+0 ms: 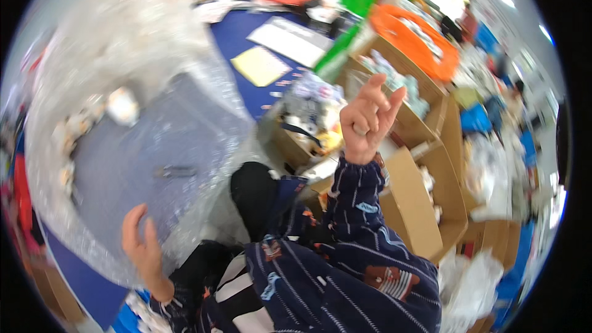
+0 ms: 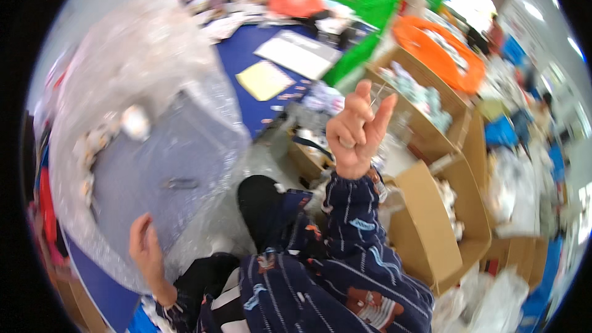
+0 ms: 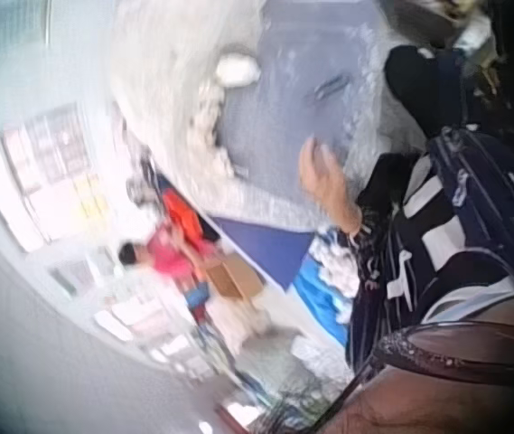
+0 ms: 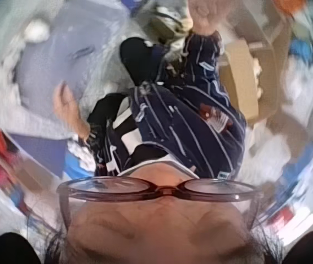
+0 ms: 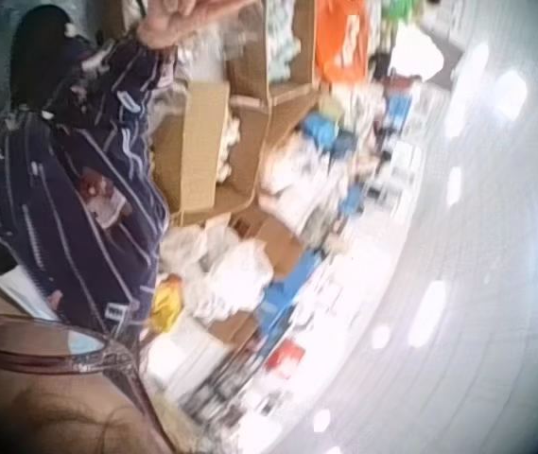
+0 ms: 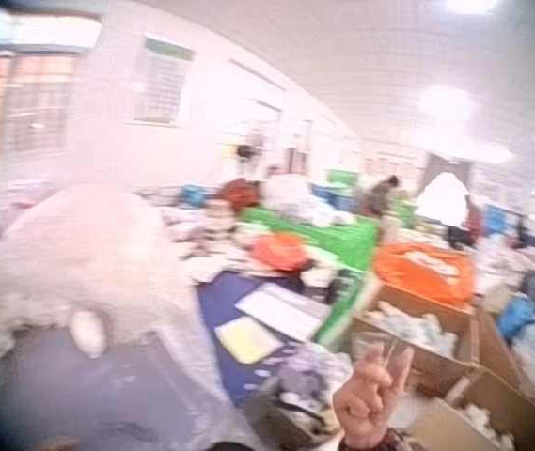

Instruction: The person repeatedly picks up small white plush toys from a plastic bag on a table and uses scissors to trim loose threads or excess material from the toys. After trimming, the person places the toys back into the bag. The process is repeated for multiple toys throughout the clip.

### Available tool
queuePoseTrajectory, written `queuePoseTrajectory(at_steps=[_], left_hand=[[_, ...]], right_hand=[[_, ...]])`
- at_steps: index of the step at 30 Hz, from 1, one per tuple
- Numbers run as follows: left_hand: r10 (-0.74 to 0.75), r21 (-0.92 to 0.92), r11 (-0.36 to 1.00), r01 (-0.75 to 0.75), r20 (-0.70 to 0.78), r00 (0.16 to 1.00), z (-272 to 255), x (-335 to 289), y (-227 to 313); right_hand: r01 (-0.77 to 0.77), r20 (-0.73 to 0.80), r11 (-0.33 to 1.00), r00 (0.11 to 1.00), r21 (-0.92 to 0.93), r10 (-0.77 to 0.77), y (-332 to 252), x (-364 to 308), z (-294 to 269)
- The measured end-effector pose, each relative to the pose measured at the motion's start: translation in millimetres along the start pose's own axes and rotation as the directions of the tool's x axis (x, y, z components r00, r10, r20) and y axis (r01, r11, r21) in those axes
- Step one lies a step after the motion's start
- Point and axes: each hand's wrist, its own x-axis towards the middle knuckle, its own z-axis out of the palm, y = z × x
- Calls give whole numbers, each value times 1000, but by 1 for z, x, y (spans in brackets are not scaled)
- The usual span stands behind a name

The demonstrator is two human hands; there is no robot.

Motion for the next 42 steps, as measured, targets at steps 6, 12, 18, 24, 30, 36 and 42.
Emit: queuePoseTrajectory(at_steps=[6, 12, 18, 24, 30, 36, 42], left_hand=[[52, 47, 998, -50, -37, 998, -11, 9, 15], [-33, 64, 997, 42, -130, 991, -38, -2, -7], [-89, -49, 995, 86, -70, 994, -34, -1, -16], [-132, -152, 981, 124, -42, 990, -36, -3, -19], [-405, -695, 610, 380, 139, 904, -25, 11, -22], [-388, -889, -75, 452, 444, 807, -5, 22, -26], [-383, -922, 114, 370, 303, 873, 5, 10, -9]], right_hand=[[-472, -421, 481, 881, -739, 217, 115, 29, 11], [16, -156, -242, 722, -970, 674, 228, 66, -5], [254, -34, -612, 907, -749, 419, 306, 98, -79], [147, -81, -510, 914, -847, 398, 329, 102, -134], [117, -74, -345, 867, -931, 493, 304, 84, -74], [188, 6, -167, 682, -968, 731, 273, 4, 2], [20, -8, -36, 764, -999, 646, 258, -27, 18]])
